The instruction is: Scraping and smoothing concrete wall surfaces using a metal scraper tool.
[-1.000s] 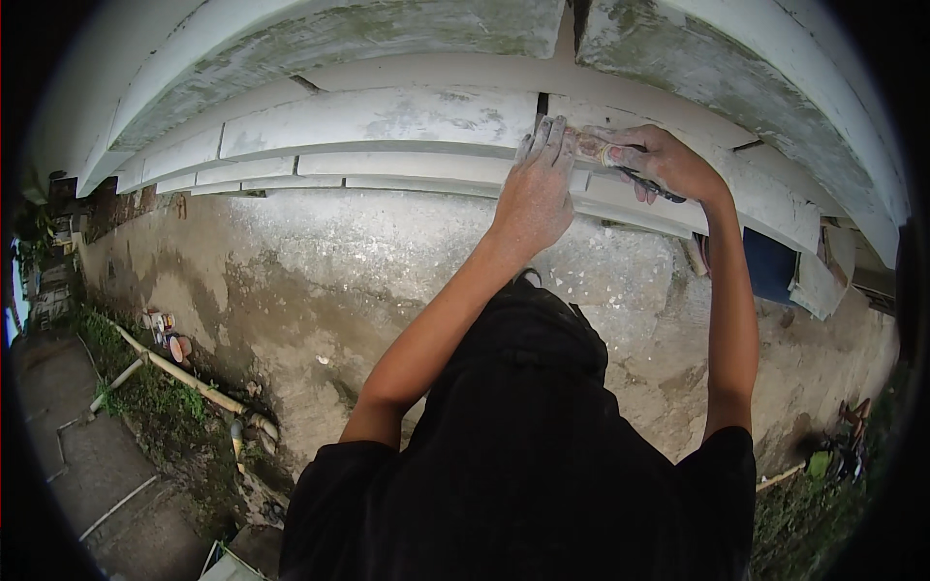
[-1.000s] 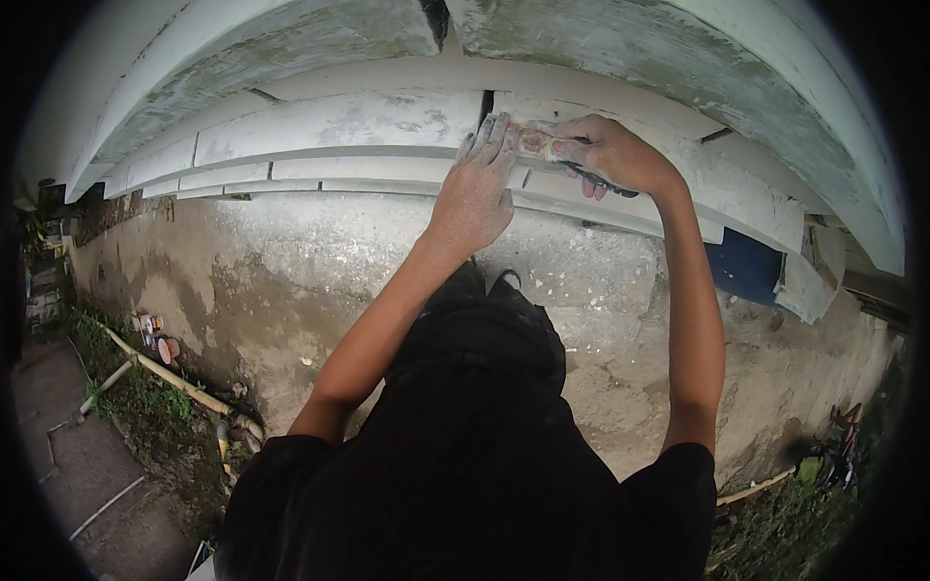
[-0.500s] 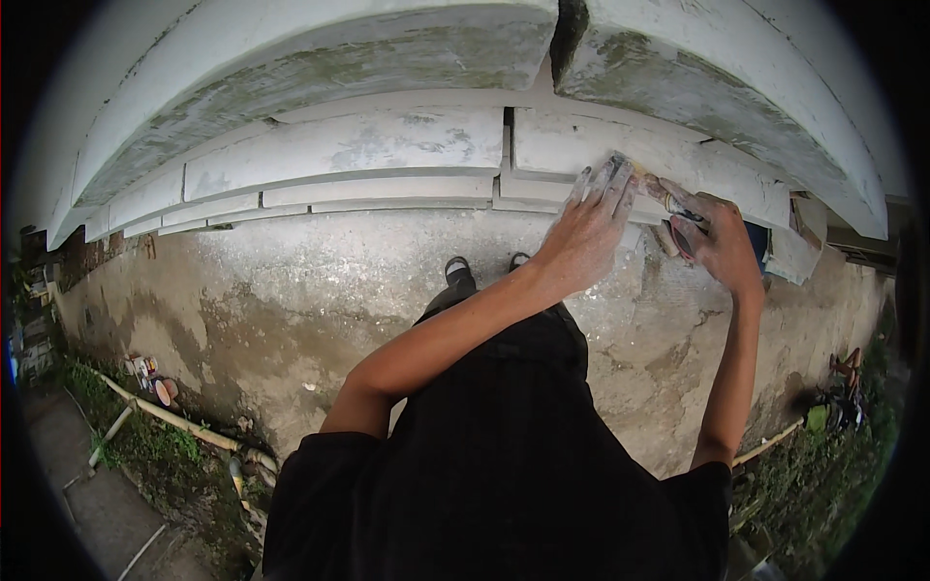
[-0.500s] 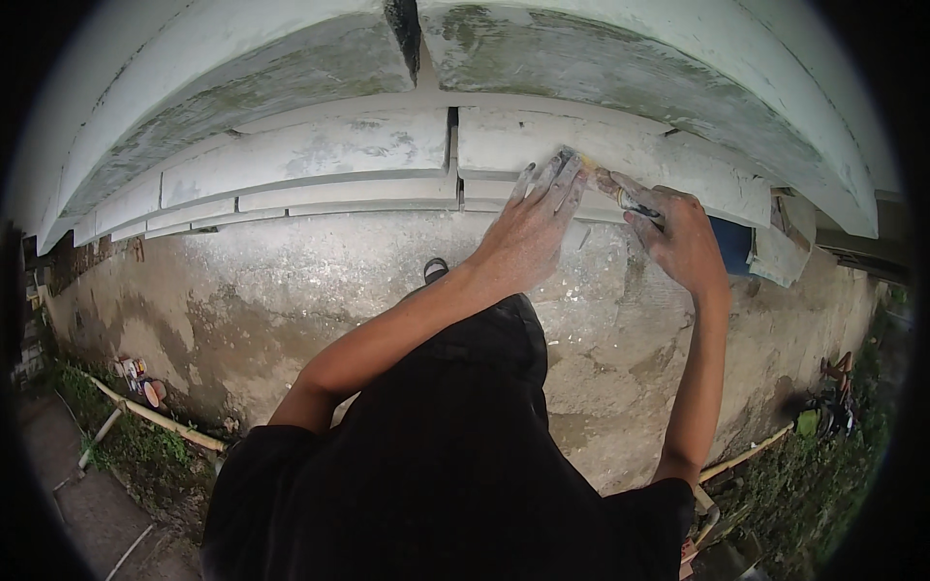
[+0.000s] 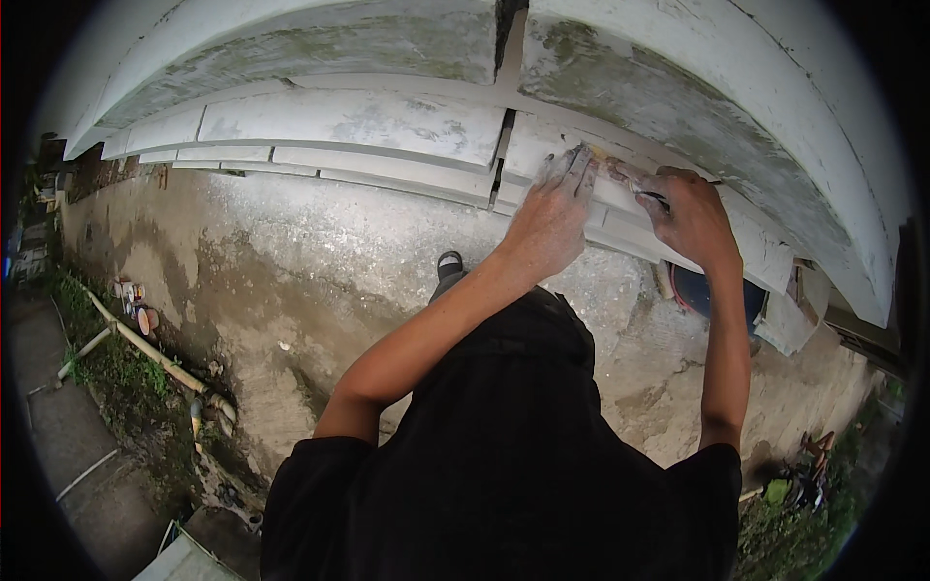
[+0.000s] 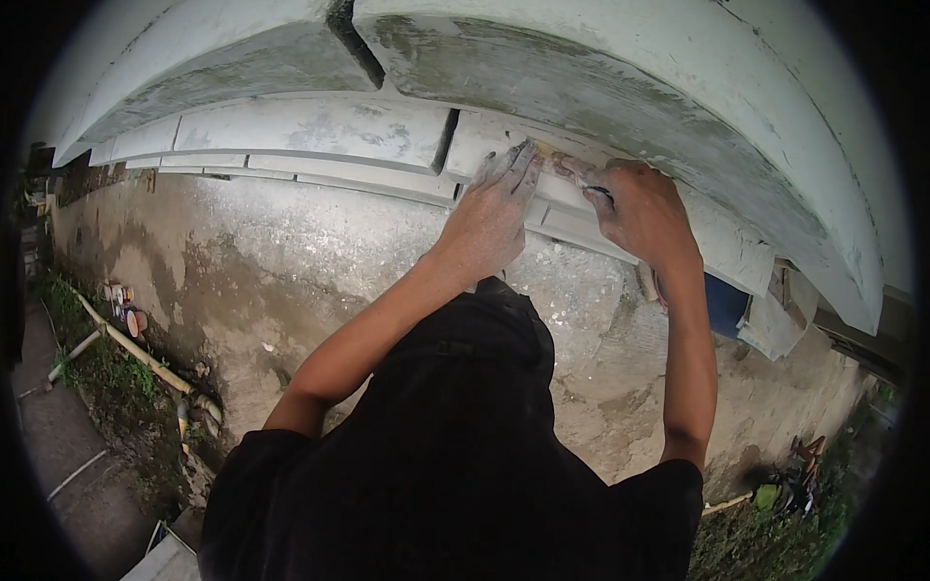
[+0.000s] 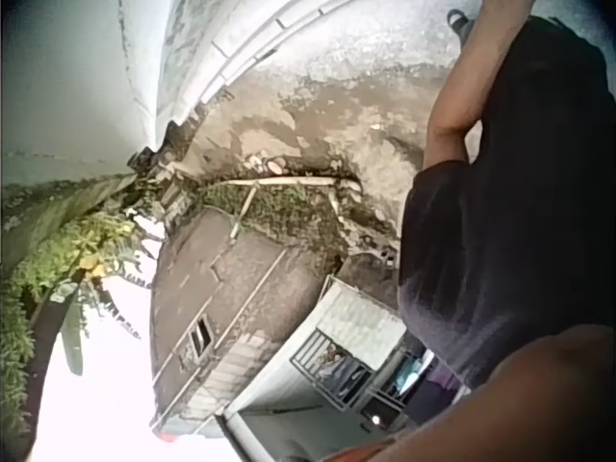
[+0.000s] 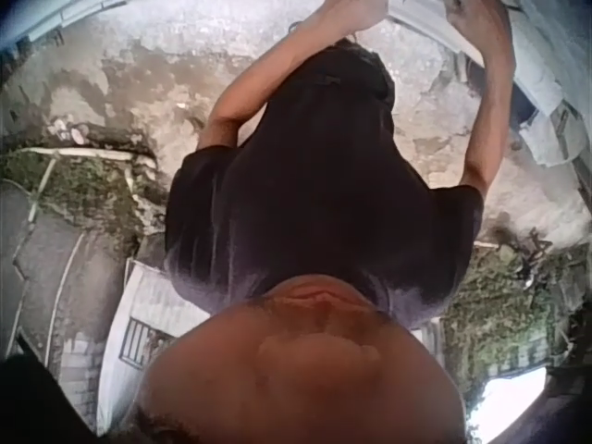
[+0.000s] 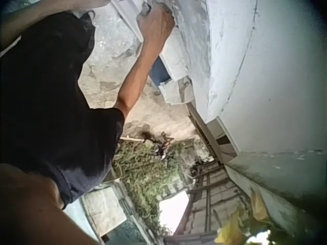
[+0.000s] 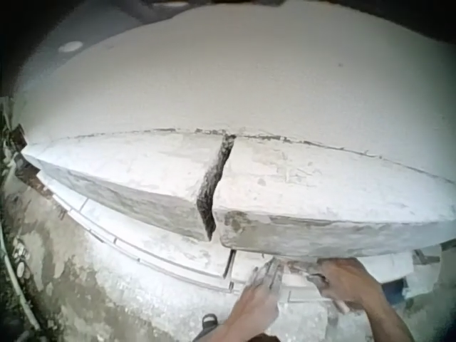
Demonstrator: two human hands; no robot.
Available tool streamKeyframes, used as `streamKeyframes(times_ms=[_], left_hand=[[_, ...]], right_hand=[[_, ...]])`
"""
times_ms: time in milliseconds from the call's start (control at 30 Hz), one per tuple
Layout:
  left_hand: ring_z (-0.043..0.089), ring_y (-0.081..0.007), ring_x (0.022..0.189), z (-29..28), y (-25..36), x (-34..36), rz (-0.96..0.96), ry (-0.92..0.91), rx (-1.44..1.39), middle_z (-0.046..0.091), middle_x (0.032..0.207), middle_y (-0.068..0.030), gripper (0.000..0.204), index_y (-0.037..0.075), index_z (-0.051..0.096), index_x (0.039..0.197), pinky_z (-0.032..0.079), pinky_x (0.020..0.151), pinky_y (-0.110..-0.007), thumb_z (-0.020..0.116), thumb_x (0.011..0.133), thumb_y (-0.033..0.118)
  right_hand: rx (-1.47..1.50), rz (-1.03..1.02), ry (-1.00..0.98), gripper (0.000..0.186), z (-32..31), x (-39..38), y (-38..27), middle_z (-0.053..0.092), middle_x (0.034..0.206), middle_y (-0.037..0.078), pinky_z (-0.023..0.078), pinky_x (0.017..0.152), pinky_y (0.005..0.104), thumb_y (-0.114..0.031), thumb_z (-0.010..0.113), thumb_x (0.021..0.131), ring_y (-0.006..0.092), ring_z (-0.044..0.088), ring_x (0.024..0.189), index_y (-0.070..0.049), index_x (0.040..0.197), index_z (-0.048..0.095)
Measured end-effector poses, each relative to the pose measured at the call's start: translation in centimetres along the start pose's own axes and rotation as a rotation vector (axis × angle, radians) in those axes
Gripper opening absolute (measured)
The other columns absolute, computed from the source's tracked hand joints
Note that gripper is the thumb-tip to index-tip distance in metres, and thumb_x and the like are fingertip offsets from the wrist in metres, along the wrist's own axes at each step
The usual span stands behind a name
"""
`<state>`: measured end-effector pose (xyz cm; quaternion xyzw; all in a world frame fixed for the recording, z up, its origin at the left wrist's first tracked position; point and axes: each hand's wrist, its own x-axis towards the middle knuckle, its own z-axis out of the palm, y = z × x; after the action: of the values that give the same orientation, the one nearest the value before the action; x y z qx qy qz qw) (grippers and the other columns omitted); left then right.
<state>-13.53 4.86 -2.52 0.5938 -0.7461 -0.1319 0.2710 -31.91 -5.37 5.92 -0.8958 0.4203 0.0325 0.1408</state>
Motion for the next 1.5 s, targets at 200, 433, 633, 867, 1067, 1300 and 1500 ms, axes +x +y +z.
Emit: streamKeyframes(times_ms=[200,433,633,867,1067,1300,1500], left_hand=[[0.036,-0.046,0.142,-1.7,-2.8,-1.3,-0.124,0.078,0.118,0.039,0.149,-0.0348,0.068,-0.016,0.044,0.138,0.026,0.121,-0.051,0.055,0.072,-0.003],[0.04,-0.045,0.139,-3.1,-4.1,-1.8,-0.12,0.099,0.07,0.045,0.144,-0.0361,0.066,-0.017,0.045,0.137,0.026,0.121,-0.05,0.055,0.074,-0.001],[0.04,-0.042,0.141,-1.8,1.9,-0.2,-0.04,0.065,-0.014,0.044,0.147,-0.0321,0.067,-0.015,0.044,0.138,0.026,0.121,-0.052,0.056,0.074,-0.002],[0.04,-0.0445,0.141,3.2,3.8,2.5,0.057,0.033,-0.052,0.044,0.144,-0.0364,0.064,-0.02,0.048,0.133,0.029,0.12,-0.051,0.058,0.073,0.0],[0.04,-0.0464,0.14,2.8,3.7,3.0,0.053,-0.021,-0.035,0.043,0.143,-0.0399,0.067,-0.021,0.046,0.133,0.029,0.12,-0.05,0.06,0.072,0.001],[0.041,-0.0457,0.139,2.3,3.4,2.9,-0.059,0.02,0.044,0.041,0.145,-0.0385,0.068,-0.02,0.044,0.136,0.029,0.119,-0.051,0.059,0.073,0.001],[0.045,-0.0502,0.133,1.3,1.6,2.2,-0.059,0.082,-0.056,0.046,0.137,-0.0422,0.064,-0.023,0.05,0.129,0.031,0.117,-0.053,0.061,0.072,0.004]], right_hand=[[0.075,-0.212,0.105,0.025,2.2,3.4,-3.1,0.066,0.093,0.021,0.05,0.081,0.0467,-0.017,0.068,0.087,0.0404,0.062,0.092,-0.001,0.106,0.071],[-0.051,-0.176,-0.004,0.023,0.6,3.9,-5.3,0.067,0.092,0.022,0.049,0.083,0.0495,-0.02,0.065,0.091,0.0397,0.064,0.092,-0.001,0.104,0.071],[0.029,-0.045,0.071,0.026,-2.9,-2.3,-2.2,0.068,0.094,0.022,0.049,0.084,0.047,-0.017,0.067,0.089,0.0407,0.064,0.09,-0.004,0.112,0.072],[-0.006,0.052,0.041,0.032,-1.1,-4.1,4.0,0.068,0.099,0.022,0.048,0.088,0.0445,-0.012,0.07,0.086,0.0409,0.062,0.095,-0.004,0.117,0.072],[0.071,0.102,0.045,0.031,-1.7,-3.6,4.3,0.068,0.107,0.02,0.049,0.086,0.0442,-0.014,0.071,0.087,0.0401,0.063,0.096,-0.003,0.116,0.071],[0.058,-0.003,0.062,0.03,-0.1,-1.7,4.7,0.068,0.11,0.018,0.05,0.087,0.0425,-0.017,0.07,0.088,0.0386,0.065,0.098,-0.005,0.115,0.07],[-0.007,-0.031,0.056,0.03,-0.7,-0.4,3.0,0.068,0.112,0.017,0.049,0.091,0.043,-0.022,0.066,0.092,0.0379,0.064,0.103,-0.01,0.119,0.07]])
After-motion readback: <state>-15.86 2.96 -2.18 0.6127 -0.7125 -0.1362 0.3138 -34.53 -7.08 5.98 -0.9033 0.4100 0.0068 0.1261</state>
